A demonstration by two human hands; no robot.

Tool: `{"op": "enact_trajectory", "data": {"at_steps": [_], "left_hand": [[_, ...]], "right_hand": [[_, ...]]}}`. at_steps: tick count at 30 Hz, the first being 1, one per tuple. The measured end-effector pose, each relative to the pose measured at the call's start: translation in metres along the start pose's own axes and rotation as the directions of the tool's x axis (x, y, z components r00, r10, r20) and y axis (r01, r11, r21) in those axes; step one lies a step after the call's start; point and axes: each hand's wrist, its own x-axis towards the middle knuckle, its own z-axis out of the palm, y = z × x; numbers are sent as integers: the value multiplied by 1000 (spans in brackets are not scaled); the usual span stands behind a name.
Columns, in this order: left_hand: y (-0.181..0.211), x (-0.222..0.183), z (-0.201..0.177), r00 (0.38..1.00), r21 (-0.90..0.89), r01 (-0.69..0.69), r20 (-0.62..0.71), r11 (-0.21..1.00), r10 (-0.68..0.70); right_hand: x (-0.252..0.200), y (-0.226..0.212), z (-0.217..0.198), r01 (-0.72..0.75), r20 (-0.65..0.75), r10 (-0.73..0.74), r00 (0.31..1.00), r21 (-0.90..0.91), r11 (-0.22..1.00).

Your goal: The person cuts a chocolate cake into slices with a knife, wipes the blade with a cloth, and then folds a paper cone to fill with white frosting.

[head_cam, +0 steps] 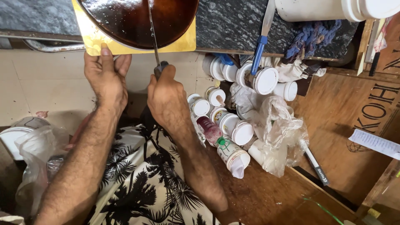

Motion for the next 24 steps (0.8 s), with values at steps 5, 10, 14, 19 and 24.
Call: {"op": "enact_trajectory", "data": {"at_steps": [5, 10, 14, 19, 24], "left_hand": [[-1, 2, -2, 1000, -10, 3, -4, 1000, -3], [-3, 3, -3, 1000, 19, 12, -18, 1000, -11], [-3, 3, -3, 1000, 16, 14, -18, 1000, -13], [-1, 2, -3, 1000, 5, 11, -12, 1000, -11], [-1, 2, -2, 1000, -8, -6, 8, 1000, 6]], "right_hand": [[-20, -8, -18, -194, 142, 191, 971, 3, 981], [-22, -6, -11, -235, 146, 238, 960, -41, 971], [-5, 12, 18, -147, 38, 148, 988, -40, 988], [-7, 24, 26, 18, -51, -17, 999, 26, 1000], [-24, 7, 3, -198, 99, 200, 975, -27, 980]]}}
